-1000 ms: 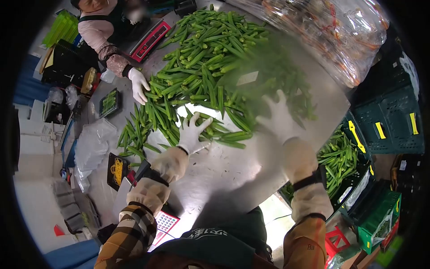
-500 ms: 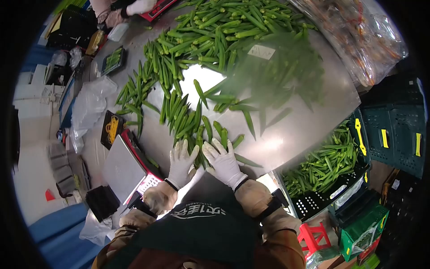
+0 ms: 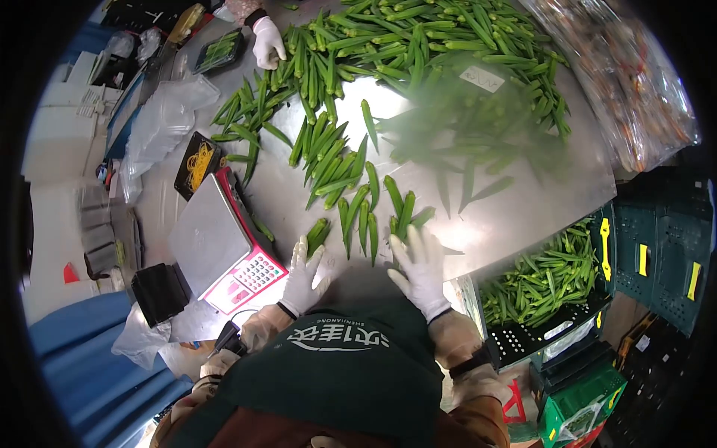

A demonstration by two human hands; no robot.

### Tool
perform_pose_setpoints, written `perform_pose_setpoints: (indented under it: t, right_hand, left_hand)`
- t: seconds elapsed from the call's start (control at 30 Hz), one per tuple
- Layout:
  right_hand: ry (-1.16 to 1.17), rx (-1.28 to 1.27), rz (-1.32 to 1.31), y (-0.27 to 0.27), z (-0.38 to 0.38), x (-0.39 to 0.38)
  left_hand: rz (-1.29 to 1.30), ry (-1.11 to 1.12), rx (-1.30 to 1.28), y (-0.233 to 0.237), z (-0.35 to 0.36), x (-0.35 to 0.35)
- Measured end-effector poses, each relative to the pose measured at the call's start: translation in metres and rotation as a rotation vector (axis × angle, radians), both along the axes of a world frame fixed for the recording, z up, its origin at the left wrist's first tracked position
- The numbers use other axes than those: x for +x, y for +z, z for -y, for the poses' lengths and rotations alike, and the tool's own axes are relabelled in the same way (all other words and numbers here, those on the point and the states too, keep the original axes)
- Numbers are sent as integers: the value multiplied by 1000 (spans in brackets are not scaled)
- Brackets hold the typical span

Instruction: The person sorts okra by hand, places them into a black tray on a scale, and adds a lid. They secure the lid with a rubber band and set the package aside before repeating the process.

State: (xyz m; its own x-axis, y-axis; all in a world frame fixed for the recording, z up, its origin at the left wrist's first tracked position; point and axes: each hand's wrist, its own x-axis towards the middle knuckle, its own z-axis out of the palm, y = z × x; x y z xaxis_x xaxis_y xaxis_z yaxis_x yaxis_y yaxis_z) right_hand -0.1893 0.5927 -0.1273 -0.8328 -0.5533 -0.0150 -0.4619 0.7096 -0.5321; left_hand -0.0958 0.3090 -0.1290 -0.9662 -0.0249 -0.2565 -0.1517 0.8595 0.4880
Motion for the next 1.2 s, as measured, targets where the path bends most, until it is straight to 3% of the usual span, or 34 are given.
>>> perform_pose_setpoints:
  t: [0.1, 0.23, 0.3, 0.37, 0.47, 0.63, 0.77, 0.9, 0.97, 1.1, 1.2]
  right_hand:
    - [-78, 126, -79, -15, 11, -18]
    - [-277, 138, -124, -8, 2, -51]
    - [-299, 34, -237, -6, -6, -59]
    - [-263, -81, -262, 1, 4, -59]
    - [-108, -199, -149, 4, 29, -46]
    - [18, -8, -95, -18, 54, -7]
    - [-68, -9, -157, -11, 48, -12]
    - [-25, -211, -125, -10, 69, -3]
    - [80, -142, 13, -12, 101, 5]
    - [123, 253, 112, -8, 161, 10]
    - [13, 158, 220, -37, 167, 11]
  left_hand:
    - [-32, -47, 5, 12, 0, -2]
    - [-42, 199, 171, -4, 10, 20]
    - [-62, 401, 411, -7, 9, 26]
    - [-164, 549, 581, -17, 8, 33]
    - [11, 620, 639, -25, 10, 39]
    - [-10, 434, 425, -4, -4, 19]
    - [-118, 142, 211, 2, -4, 11]
    - [-21, 385, 490, -14, 4, 22]
    - [-126, 518, 539, -28, 3, 29]
    - [-339, 472, 445, -7, 2, 11]
    - [-398, 486, 415, 8, 8, -15]
